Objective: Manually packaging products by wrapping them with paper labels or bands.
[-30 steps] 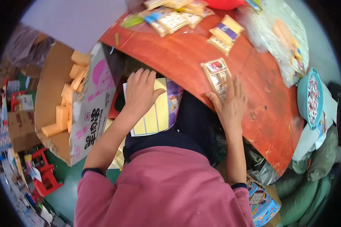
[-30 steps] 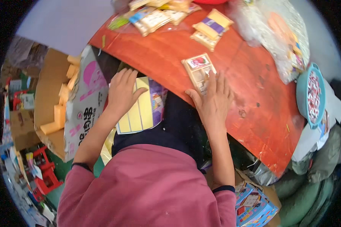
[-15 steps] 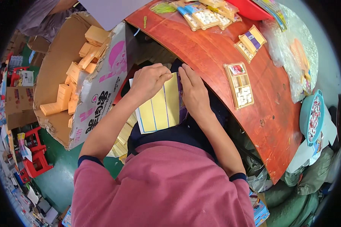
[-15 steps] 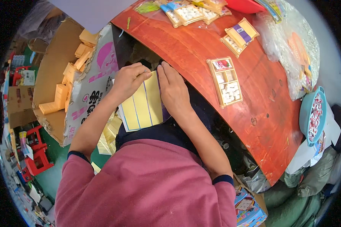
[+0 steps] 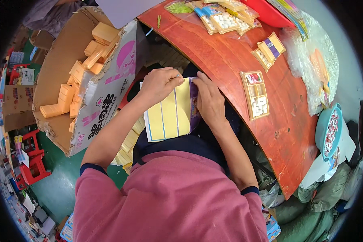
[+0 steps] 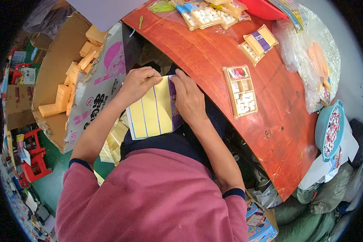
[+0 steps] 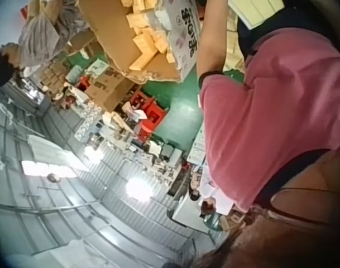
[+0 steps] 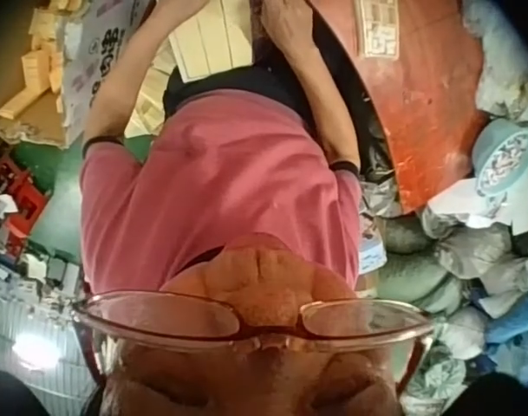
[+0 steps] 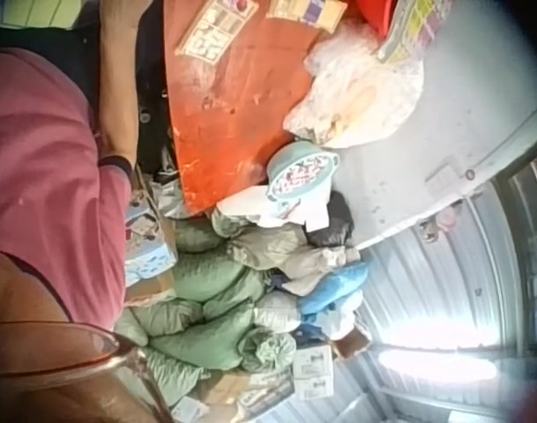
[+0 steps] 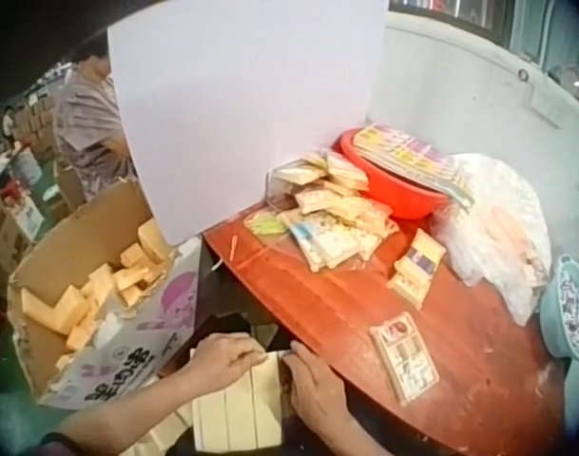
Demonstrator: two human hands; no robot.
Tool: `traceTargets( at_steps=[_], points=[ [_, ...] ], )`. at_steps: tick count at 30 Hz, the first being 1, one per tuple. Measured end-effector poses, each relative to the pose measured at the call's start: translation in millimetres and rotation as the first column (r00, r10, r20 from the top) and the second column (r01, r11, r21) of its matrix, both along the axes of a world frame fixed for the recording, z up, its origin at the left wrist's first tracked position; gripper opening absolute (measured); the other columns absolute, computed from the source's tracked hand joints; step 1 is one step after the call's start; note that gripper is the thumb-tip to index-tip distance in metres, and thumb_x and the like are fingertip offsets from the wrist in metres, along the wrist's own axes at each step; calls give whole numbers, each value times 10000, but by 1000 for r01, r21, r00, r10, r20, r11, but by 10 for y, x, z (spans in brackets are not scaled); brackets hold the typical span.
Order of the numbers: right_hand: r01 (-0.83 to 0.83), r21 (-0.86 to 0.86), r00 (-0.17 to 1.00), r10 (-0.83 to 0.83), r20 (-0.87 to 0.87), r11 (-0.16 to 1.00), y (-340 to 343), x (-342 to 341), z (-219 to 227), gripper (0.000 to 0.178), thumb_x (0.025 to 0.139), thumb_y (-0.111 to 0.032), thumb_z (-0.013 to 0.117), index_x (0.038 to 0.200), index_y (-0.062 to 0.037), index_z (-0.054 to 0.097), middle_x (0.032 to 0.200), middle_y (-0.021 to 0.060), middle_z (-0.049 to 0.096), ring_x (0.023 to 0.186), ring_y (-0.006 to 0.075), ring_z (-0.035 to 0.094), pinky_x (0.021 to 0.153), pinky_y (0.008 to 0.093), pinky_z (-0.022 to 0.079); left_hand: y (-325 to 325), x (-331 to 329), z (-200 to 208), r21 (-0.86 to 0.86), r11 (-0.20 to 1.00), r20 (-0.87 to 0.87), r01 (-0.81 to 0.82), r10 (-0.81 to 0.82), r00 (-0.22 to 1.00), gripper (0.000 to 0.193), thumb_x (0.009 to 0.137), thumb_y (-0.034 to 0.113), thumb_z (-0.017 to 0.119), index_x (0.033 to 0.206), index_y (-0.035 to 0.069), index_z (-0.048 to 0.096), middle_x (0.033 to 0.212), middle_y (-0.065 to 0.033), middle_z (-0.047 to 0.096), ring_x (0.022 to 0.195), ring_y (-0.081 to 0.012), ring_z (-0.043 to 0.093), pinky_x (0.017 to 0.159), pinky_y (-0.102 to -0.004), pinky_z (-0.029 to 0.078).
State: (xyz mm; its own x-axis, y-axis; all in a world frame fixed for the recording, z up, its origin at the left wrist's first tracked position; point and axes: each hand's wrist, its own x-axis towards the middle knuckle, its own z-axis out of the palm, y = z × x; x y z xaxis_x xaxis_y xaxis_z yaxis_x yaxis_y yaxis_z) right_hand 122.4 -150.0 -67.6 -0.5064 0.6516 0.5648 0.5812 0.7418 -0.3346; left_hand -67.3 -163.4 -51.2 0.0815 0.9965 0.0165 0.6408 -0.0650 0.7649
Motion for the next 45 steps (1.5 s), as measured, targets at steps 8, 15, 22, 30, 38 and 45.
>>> traceTargets(
  at_steps=[8, 15, 22, 30, 38, 45],
  points=[
    [18, 37, 997, -20, 79, 999, 2, -45, -21, 344, 740, 4, 566, 1082, -5, 587, 1143, 135, 590, 955, 280, 607, 780, 333, 517, -30, 55, 80, 46, 998, -100, -36, 41, 994, 202, 811, 269, 579, 769, 81, 640, 741, -71, 587, 707, -301, 591, 597, -402, 452],
    [36, 61, 996, -40, 74, 998, -52, 72, 62, 197, 720, -43, 629, 909, -28, 576, 1077, 120, 598, 944, 264, 607, 754, 359, 507, -23, 85, 115, 52, 998, -161, -37, 45, 986, 187, 813, 253, 573, 765, 83, 635, 749, -59, 591, 711, -303, 594, 597, -403, 458],
    [-232, -311, 970, 193, -151, 922, -781, 1187, 895, 246, 749, -114, 712, 880, -20, 526, 840, 124, 629, 625, 217, 607, 565, 303, 481, -22, 52, 5, 201, 979, -253, -19, 71, 965, 113, 804, 193, 585, 789, 94, 638, 742, -49, 582, 722, -286, 599, 620, -396, 459],
    [150, -599, 644, -537, -545, 787, -512, 1750, 1266, 136, 855, -113, 619, 825, -40, 509, 732, 19, 539, 559, 85, 469, 509, 210, 384, 10, 515, 308, 561, 813, -385, 153, 93, 918, 276, 763, 74, 645, 1030, 15, 614, 963, -130, 612, 979, -299, 556, 823, -398, 459],
    [34, -739, 566, -622, -541, 673, 244, 1823, 1034, 64, 865, -88, 606, 863, -53, 553, 737, -9, 564, 617, 33, 494, 528, 189, 386, -58, 1319, 468, -70, 953, 811, 296, -119, 572, 371, 913, 281, 550, 1128, -20, 575, 956, -92, 621, 835, -124, 592, 698, -254, 483],
    [27, -797, 640, -623, -450, 603, 597, 1873, 762, 300, 763, -34, 700, 994, -13, 509, 840, 43, 603, 757, 98, 586, 676, 212, 461, 274, 1511, 377, -273, 957, 748, 96, 149, 647, 290, 829, 75, 647, 1086, -39, 576, 820, -98, 643, 645, -94, 619, 538, -208, 520]
  ],
)
